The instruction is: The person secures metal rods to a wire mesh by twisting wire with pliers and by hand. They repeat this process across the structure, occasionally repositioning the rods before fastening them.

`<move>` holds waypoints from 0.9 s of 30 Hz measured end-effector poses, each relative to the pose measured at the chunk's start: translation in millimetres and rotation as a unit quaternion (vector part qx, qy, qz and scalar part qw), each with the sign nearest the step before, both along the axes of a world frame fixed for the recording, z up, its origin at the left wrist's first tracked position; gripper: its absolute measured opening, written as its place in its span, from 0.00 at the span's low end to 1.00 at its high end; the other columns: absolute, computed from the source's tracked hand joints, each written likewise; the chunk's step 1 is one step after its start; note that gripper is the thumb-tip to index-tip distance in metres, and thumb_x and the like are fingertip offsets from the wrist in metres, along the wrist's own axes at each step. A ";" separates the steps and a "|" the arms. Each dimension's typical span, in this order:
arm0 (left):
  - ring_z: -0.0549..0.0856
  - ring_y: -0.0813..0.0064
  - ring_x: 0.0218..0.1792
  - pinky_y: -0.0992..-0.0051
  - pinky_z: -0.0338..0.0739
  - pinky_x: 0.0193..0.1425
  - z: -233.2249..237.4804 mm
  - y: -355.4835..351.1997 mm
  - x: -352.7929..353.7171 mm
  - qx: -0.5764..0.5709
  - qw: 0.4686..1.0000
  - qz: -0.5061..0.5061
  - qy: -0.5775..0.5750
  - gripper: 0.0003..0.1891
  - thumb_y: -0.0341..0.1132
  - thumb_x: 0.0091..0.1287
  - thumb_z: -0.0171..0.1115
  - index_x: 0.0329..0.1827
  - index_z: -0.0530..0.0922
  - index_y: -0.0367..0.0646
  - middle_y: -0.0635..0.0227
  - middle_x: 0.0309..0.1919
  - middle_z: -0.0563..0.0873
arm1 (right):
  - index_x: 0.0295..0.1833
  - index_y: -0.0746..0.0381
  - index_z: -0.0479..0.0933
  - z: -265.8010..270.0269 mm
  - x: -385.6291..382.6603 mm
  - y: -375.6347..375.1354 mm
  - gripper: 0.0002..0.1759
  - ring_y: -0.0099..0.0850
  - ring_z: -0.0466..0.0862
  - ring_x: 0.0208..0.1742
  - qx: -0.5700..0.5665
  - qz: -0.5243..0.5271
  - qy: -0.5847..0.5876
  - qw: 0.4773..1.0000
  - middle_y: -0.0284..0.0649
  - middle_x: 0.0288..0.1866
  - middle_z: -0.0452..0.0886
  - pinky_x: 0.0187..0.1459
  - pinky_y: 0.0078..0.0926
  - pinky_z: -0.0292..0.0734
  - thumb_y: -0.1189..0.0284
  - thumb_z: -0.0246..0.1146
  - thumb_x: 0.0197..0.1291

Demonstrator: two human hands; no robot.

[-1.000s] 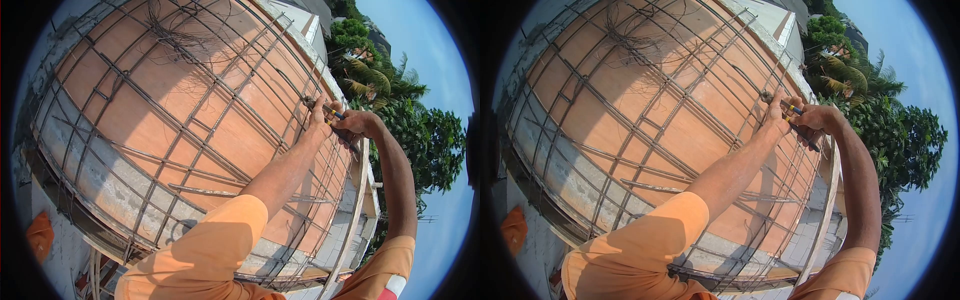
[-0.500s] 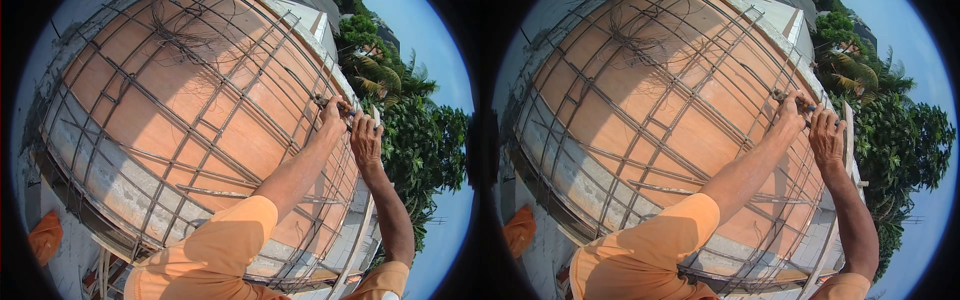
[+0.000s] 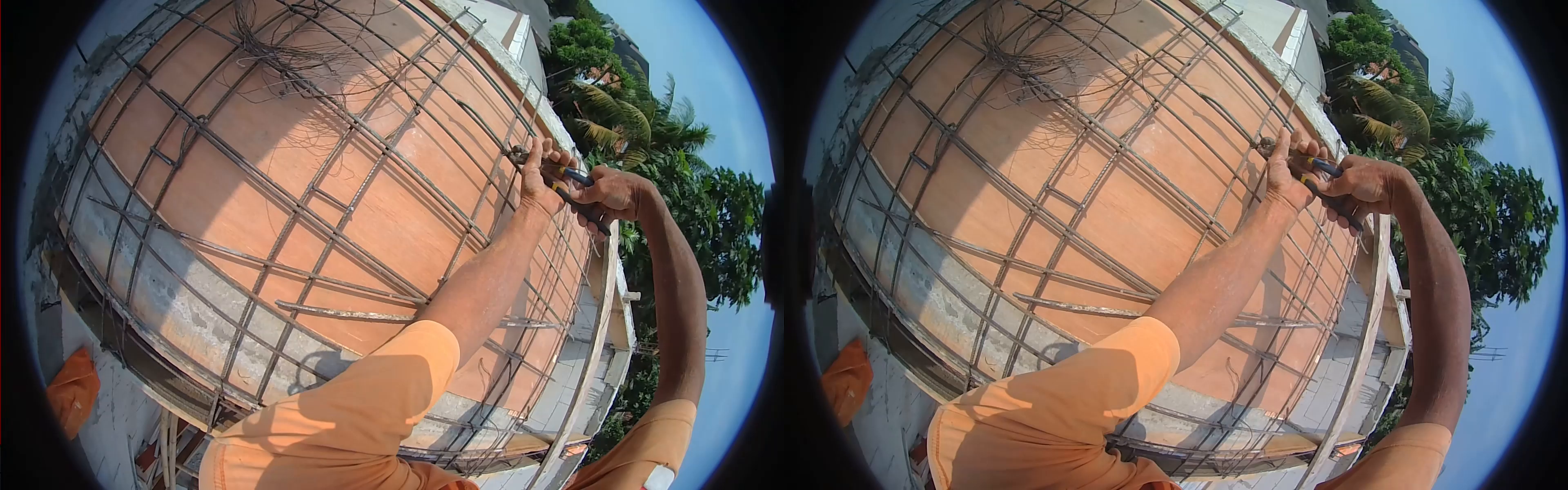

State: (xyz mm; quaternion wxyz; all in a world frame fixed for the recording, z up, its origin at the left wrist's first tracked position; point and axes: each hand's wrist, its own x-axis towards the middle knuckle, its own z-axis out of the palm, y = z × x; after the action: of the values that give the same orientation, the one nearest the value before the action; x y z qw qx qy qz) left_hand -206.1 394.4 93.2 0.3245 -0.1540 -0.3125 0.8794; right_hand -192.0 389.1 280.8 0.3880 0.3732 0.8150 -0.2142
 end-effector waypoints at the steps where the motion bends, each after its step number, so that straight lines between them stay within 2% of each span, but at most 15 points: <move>1: 0.84 0.71 0.30 0.63 0.85 0.46 -1.7 3.1 -2.6 0.010 1.000 0.017 -0.009 0.18 0.53 0.70 0.65 0.34 0.76 0.49 0.73 0.22 0.79 | 0.44 0.71 0.75 2.5 -0.2 -13.6 0.15 0.33 0.85 0.22 0.002 0.002 0.000 1.000 0.42 0.27 0.83 0.23 0.34 0.84 0.67 0.63 0.68; 3: 0.80 0.73 0.26 0.63 0.83 0.47 1.7 2.5 -7.8 0.033 0.999 0.023 -0.012 0.17 0.50 0.73 0.62 0.30 0.75 0.50 0.75 0.19 0.77 | 0.48 0.71 0.73 4.8 4.7 -38.1 0.20 0.34 0.85 0.21 0.219 0.157 0.046 0.962 0.42 0.25 0.82 0.21 0.34 0.82 0.63 0.67 0.65; 4: 0.80 0.73 0.24 0.63 0.83 0.46 7.3 -1.9 -9.7 0.016 1.000 -0.015 -0.020 0.17 0.49 0.74 0.61 0.29 0.74 0.50 0.75 0.19 0.76 | 0.51 0.70 0.71 -5.6 0.0 -38.5 0.29 0.38 0.85 0.24 0.328 0.359 -0.019 0.874 0.38 0.23 0.80 0.26 0.39 0.82 0.57 0.73 0.59; 7: 0.77 0.74 0.21 0.64 0.84 0.40 13.1 3.1 -19.6 0.020 0.996 -0.058 -0.071 0.18 0.46 0.76 0.58 0.27 0.70 0.50 0.75 0.17 0.74 | 0.63 0.72 0.70 -18.7 44.7 -57.3 0.46 0.40 0.81 0.53 0.522 0.559 0.090 0.638 0.50 0.49 0.81 0.51 0.42 0.75 0.52 0.78 0.46; 8: 0.77 0.74 0.21 0.64 0.84 0.39 13.1 7.5 -19.6 -0.003 0.995 -0.060 -0.082 0.18 0.45 0.76 0.58 0.27 0.69 0.50 0.74 0.17 0.74 | 0.67 0.71 0.69 -24.7 51.1 -56.7 0.39 0.41 0.76 0.60 0.557 0.554 0.024 0.618 0.51 0.58 0.75 0.57 0.42 0.72 0.58 0.72 0.56; 9: 0.77 0.74 0.21 0.64 0.83 0.37 12.9 9.0 -18.5 -0.027 0.993 -0.064 -0.093 0.18 0.45 0.76 0.58 0.26 0.69 0.50 0.74 0.17 0.74 | 0.66 0.70 0.70 -41.3 57.7 -19.7 0.29 0.40 0.77 0.56 0.625 0.601 0.059 0.494 0.50 0.53 0.77 0.55 0.39 0.73 0.67 0.64 0.63; 11: 0.77 0.74 0.21 0.63 0.83 0.38 17.1 4.2 -18.8 -0.029 0.992 -0.066 -0.100 0.18 0.45 0.76 0.58 0.28 0.68 0.49 0.74 0.17 0.73 | 0.60 0.69 0.74 -51.0 60.4 -2.1 0.20 0.38 0.79 0.53 0.644 0.629 0.107 0.423 0.47 0.48 0.78 0.53 0.35 0.74 0.74 0.59 0.63; 13: 0.78 0.71 0.22 0.64 0.86 0.38 17.8 3.7 -16.9 -0.060 0.989 -0.074 -0.112 0.23 0.51 0.78 0.53 0.24 0.69 0.47 0.71 0.17 0.72 | 0.55 0.68 0.75 -47.8 47.6 -3.0 0.17 0.38 0.80 0.51 0.621 0.607 0.082 0.488 0.46 0.46 0.78 0.52 0.34 0.75 0.74 0.60 0.61; 15: 0.77 0.73 0.21 0.64 0.83 0.39 15.8 0.6 -16.1 -0.047 0.990 -0.077 -0.112 0.19 0.53 0.72 0.63 0.34 0.69 0.50 0.73 0.18 0.74 | 0.45 0.66 0.77 -36.2 39.5 -11.2 0.10 0.36 0.83 0.44 0.583 0.599 0.058 0.546 0.43 0.40 0.80 0.45 0.34 0.79 0.74 0.62 0.59; 17: 0.79 0.72 0.23 0.65 0.84 0.41 19.9 -19.5 -9.3 -0.026 0.995 -0.054 -0.079 0.28 0.63 0.64 0.66 0.43 0.68 0.49 0.70 0.21 0.75 | 0.41 0.67 0.79 -34.9 32.6 -4.0 0.08 0.35 0.85 0.37 0.517 0.538 0.060 0.663 0.45 0.34 0.81 0.37 0.36 0.80 0.74 0.62 0.59; 18: 0.82 0.69 0.28 0.63 0.85 0.45 12.5 -18.4 -1.7 -0.050 0.997 -0.037 -0.048 0.40 0.71 0.56 0.68 0.52 0.66 0.46 0.65 0.27 0.78 | 0.41 0.67 0.79 -30.5 23.7 -5.6 0.08 0.35 0.85 0.37 0.516 0.538 0.061 0.664 0.45 0.34 0.81 0.37 0.36 0.80 0.74 0.62 0.59; 20: 0.84 0.67 0.31 0.62 0.85 0.47 1.8 -13.0 7.2 -0.038 0.999 -0.015 -0.008 0.41 0.71 0.56 0.67 0.54 0.66 0.44 0.63 0.29 0.79 | 0.36 0.68 0.79 -16.2 5.8 -12.8 0.09 0.32 0.84 0.27 0.338 0.334 -0.047 0.878 0.44 0.27 0.81 0.28 0.35 0.79 0.73 0.60 0.62; 21: 0.85 0.65 0.34 0.61 0.85 0.49 -1.2 -9.9 10.1 -0.022 0.999 0.006 0.030 0.42 0.71 0.56 0.67 0.55 0.67 0.42 0.60 0.32 0.80 | 0.36 0.68 0.79 -13.2 6.3 -10.7 0.09 0.32 0.84 0.27 0.339 0.334 -0.046 0.878 0.44 0.27 0.81 0.28 0.35 0.79 0.73 0.60 0.62; 23: 0.86 0.65 0.40 0.62 0.85 0.51 -2.8 -2.7 7.0 -0.037 0.999 -0.005 0.017 0.41 0.69 0.56 0.70 0.56 0.69 0.42 0.58 0.38 0.82 | 0.34 0.70 0.79 -2.6 6.1 -0.7 0.11 0.29 0.80 0.22 0.067 0.037 -0.025 0.997 0.41 0.25 0.80 0.24 0.32 0.77 0.72 0.59 0.66; 27: 0.85 0.71 0.31 0.64 0.83 0.44 -3.8 -10.4 -5.1 -0.027 0.999 -0.040 -0.011 0.25 0.61 0.62 0.70 0.42 0.77 0.49 0.72 0.26 0.82 | 0.37 0.70 0.78 -21.8 34.3 25.4 0.14 0.27 0.78 0.19 -0.083 -0.117 0.048 0.988 0.40 0.23 0.78 0.18 0.28 0.73 0.69 0.61 0.69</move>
State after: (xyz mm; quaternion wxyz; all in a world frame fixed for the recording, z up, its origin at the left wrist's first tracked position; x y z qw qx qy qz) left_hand -211.1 384.0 89.4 0.3517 -0.1850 -0.2861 0.8719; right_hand -157.7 414.5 259.0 0.3505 0.4217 0.7627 -0.3430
